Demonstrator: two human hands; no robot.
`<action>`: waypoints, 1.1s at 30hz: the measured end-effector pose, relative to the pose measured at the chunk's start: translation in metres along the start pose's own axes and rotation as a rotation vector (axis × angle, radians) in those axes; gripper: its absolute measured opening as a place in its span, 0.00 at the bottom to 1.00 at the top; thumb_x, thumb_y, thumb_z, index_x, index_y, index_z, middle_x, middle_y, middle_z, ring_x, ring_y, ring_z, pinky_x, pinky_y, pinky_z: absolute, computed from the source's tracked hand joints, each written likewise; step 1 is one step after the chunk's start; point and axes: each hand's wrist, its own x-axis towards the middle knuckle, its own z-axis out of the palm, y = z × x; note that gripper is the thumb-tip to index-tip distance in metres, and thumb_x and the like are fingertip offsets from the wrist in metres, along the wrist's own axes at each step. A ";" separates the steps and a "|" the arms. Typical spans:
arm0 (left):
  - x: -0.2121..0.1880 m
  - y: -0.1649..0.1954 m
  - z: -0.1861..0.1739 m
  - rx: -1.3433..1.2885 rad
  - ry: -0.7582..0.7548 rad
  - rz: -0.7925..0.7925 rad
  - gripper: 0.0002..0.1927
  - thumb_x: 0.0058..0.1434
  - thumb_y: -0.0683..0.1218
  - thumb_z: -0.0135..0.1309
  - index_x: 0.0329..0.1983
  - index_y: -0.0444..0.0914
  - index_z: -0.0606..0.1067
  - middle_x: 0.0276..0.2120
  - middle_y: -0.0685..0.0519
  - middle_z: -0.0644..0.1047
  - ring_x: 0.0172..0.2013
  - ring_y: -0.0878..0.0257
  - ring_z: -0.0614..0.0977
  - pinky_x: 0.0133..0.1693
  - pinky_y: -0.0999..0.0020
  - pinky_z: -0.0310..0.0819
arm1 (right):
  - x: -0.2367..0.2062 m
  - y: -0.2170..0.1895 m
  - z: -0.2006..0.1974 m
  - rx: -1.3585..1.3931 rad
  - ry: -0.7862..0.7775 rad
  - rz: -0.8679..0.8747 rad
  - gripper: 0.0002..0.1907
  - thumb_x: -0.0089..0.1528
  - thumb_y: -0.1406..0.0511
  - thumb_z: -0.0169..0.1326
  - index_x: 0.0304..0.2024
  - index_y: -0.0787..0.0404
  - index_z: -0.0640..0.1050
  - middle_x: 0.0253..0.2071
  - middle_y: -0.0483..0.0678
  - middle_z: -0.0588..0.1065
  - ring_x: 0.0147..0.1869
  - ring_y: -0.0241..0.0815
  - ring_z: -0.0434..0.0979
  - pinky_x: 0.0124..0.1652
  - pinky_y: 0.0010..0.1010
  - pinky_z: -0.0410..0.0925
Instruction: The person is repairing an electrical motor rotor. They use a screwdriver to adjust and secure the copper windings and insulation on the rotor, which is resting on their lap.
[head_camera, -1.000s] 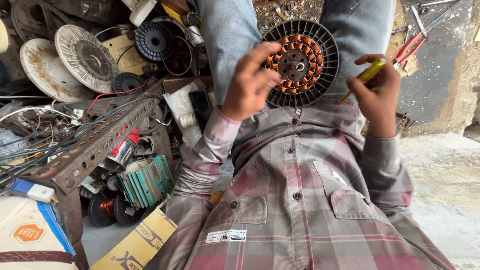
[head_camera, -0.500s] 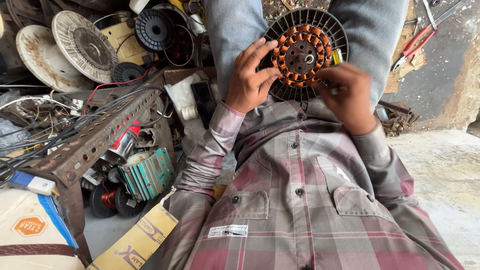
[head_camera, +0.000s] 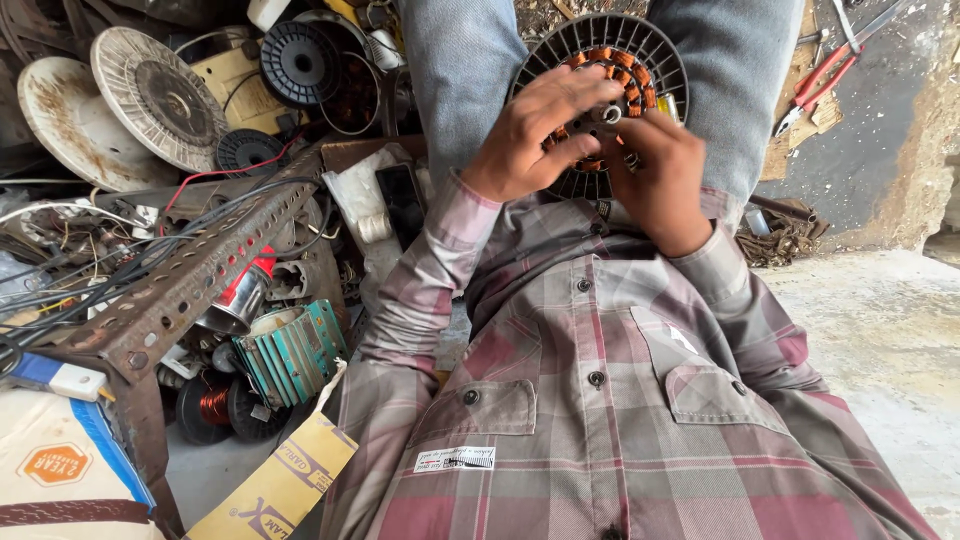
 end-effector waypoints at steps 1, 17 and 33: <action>0.004 0.001 0.002 -0.023 -0.002 0.032 0.24 0.68 0.57 0.57 0.60 0.38 0.76 0.59 0.43 0.77 0.62 0.49 0.77 0.68 0.50 0.65 | 0.001 -0.002 0.004 -0.071 0.004 -0.075 0.06 0.62 0.71 0.64 0.42 0.62 0.81 0.34 0.50 0.74 0.35 0.51 0.78 0.34 0.40 0.70; 0.008 0.007 0.034 -0.046 0.241 0.167 0.13 0.62 0.46 0.66 0.48 0.38 0.82 0.40 0.52 0.84 0.43 0.59 0.86 0.60 0.54 0.76 | -0.020 0.011 -0.008 0.128 0.057 0.065 0.05 0.64 0.77 0.60 0.41 0.67 0.79 0.34 0.50 0.70 0.33 0.40 0.75 0.33 0.30 0.67; -0.034 0.010 0.033 0.208 0.212 -0.158 0.17 0.73 0.53 0.53 0.52 0.37 0.81 0.67 0.48 0.70 0.70 0.48 0.68 0.73 0.50 0.60 | -0.030 0.019 -0.022 -0.019 -0.090 -0.103 0.08 0.62 0.71 0.67 0.43 0.64 0.81 0.34 0.50 0.73 0.34 0.45 0.74 0.34 0.35 0.66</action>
